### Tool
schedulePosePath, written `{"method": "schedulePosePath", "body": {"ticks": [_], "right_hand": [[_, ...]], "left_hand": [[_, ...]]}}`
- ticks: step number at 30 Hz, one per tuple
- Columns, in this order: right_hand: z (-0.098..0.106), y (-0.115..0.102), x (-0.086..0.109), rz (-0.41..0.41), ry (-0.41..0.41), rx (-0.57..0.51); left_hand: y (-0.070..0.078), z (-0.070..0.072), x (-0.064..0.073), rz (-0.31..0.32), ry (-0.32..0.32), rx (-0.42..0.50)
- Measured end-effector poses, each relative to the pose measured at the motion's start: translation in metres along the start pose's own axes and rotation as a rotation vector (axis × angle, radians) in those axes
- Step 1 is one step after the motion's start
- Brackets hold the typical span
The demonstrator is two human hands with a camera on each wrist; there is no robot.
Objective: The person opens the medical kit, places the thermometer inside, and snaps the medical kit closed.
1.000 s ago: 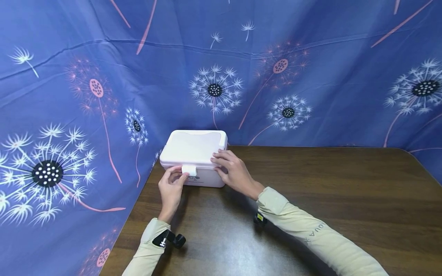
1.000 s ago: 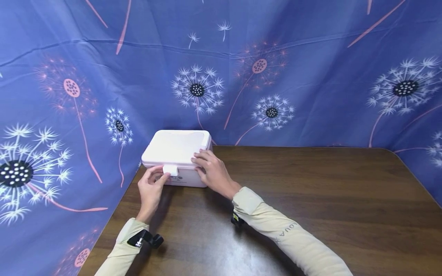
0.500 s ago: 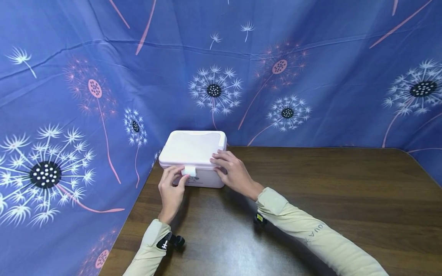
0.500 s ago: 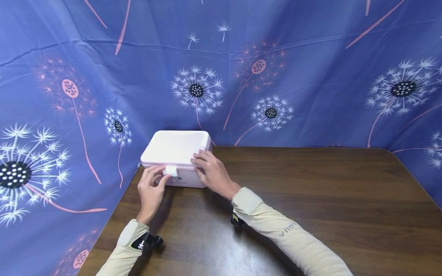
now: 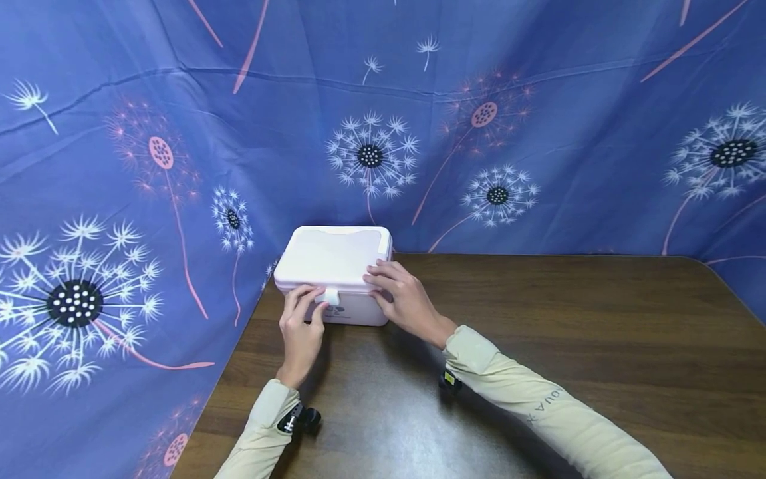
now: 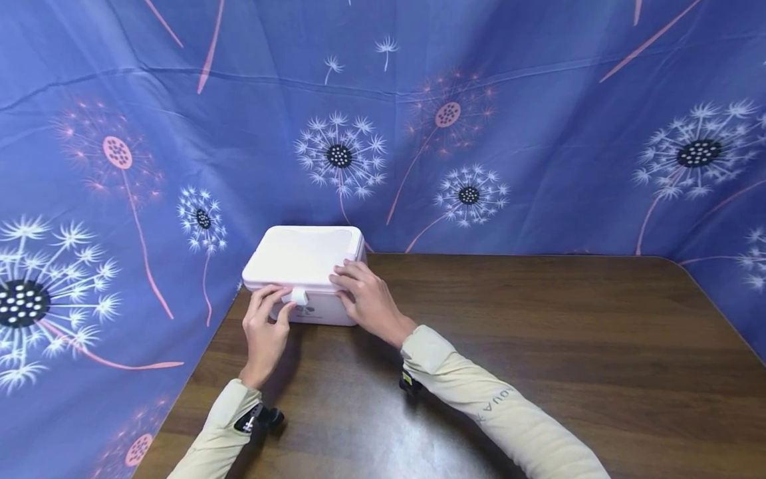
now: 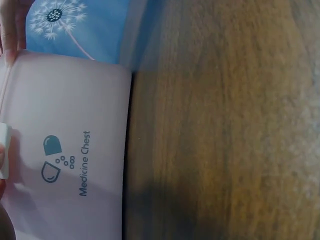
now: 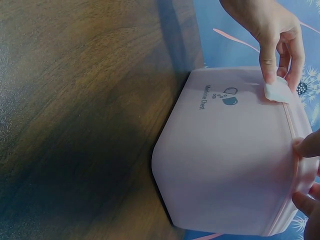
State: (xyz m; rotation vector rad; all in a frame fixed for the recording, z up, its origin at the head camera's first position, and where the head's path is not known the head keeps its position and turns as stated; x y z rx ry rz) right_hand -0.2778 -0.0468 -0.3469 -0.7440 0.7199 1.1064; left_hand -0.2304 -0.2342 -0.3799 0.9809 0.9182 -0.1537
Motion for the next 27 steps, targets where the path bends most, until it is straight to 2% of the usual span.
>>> {"method": "schedulePosePath", "body": {"ticks": [9,19,27], "right_hand": [[0.0,-0.004,-0.001,0.012,0.002,-0.002],[0.0,-0.002,0.001,-0.012,-0.016,-0.003],[0.003,0.006,0.004,-0.106,-0.066,-0.091]], "left_hand": [[0.002,0.004,0.001,-0.002,0.059,0.019],[0.004,0.003,-0.001,-0.008,0.031,0.014],[0.006,0.003,-0.006,0.01,0.018,0.016]]}}
Point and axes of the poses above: each hand's wrist, its own x-axis away from the middle knuckle, its own z-axis out of the back of the hand, y = z × x, the point moved 9 cm from there along -x, towards the middle knuckle, and after that the axes turned 12 degrees about z, right-handed, at the moved point
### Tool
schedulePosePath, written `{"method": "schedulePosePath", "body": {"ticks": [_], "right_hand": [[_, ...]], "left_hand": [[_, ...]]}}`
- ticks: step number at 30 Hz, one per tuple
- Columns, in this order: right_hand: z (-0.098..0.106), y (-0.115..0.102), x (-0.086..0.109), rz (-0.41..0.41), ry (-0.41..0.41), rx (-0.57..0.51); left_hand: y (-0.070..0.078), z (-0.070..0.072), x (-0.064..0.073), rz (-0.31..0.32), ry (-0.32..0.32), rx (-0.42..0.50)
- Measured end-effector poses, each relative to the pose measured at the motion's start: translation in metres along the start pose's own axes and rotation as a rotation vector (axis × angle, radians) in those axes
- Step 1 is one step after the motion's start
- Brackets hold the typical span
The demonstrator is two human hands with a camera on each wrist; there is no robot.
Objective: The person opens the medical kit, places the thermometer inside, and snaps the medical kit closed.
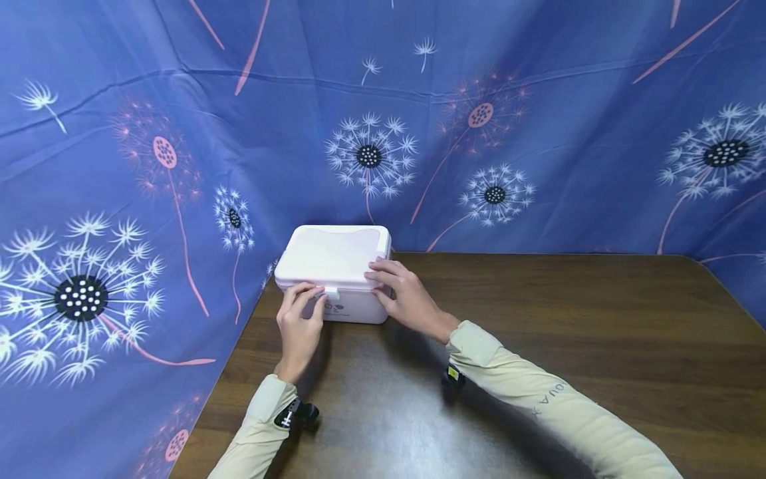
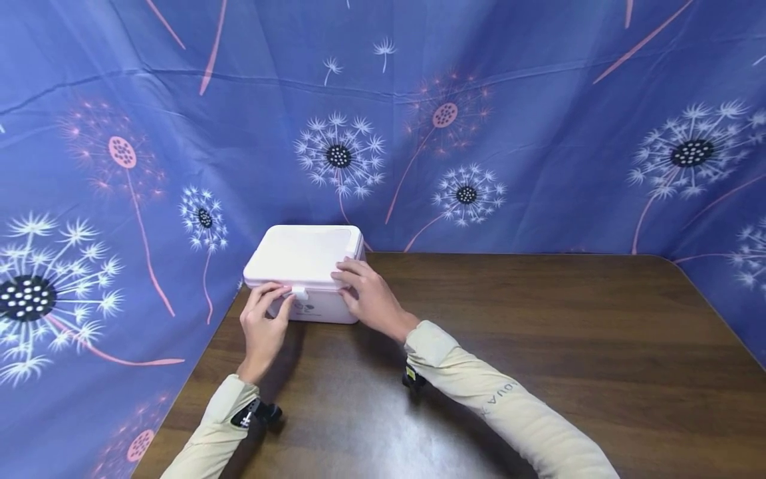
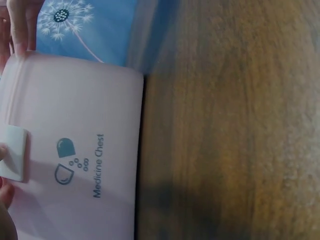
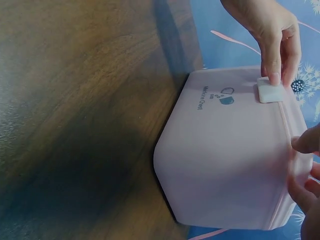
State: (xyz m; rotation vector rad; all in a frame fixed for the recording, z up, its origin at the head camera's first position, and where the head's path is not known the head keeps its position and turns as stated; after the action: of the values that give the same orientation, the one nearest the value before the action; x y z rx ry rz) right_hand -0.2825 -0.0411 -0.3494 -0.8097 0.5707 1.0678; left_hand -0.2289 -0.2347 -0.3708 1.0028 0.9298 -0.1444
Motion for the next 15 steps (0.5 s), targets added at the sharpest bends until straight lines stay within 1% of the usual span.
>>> {"method": "schedulePosePath", "body": {"ticks": [5,9,12,15], "right_hand": [[0.01,0.012,0.009,-0.095,-0.003,-0.064],[0.021,0.026,0.018,-0.194,0.015,-0.12],[0.031,0.034,0.026,-0.239,0.013,-0.117],[0.043,0.038,0.035,-0.254,-0.009,-0.071]], "left_hand": [[0.002,-0.009,-0.005,0.007,-0.026,-0.032],[0.01,-0.015,-0.008,0.015,-0.036,-0.048],[0.018,-0.018,-0.008,0.023,-0.037,-0.046],[0.027,-0.023,-0.007,0.027,-0.046,-0.044]]}}
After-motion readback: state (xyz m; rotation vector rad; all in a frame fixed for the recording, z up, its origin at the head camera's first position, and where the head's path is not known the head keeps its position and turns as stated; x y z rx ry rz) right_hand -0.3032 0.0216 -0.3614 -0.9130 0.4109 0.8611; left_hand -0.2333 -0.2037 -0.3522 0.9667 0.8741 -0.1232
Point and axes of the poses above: each hand's wrist, its own x-axis away from the middle knuckle, its own z-axis out of the back of the hand, y = z × x, the point moved 9 cm from there along -x, towards the middle knuckle, and after that the axes turned 12 degrees about z, right-handed, at the moved point
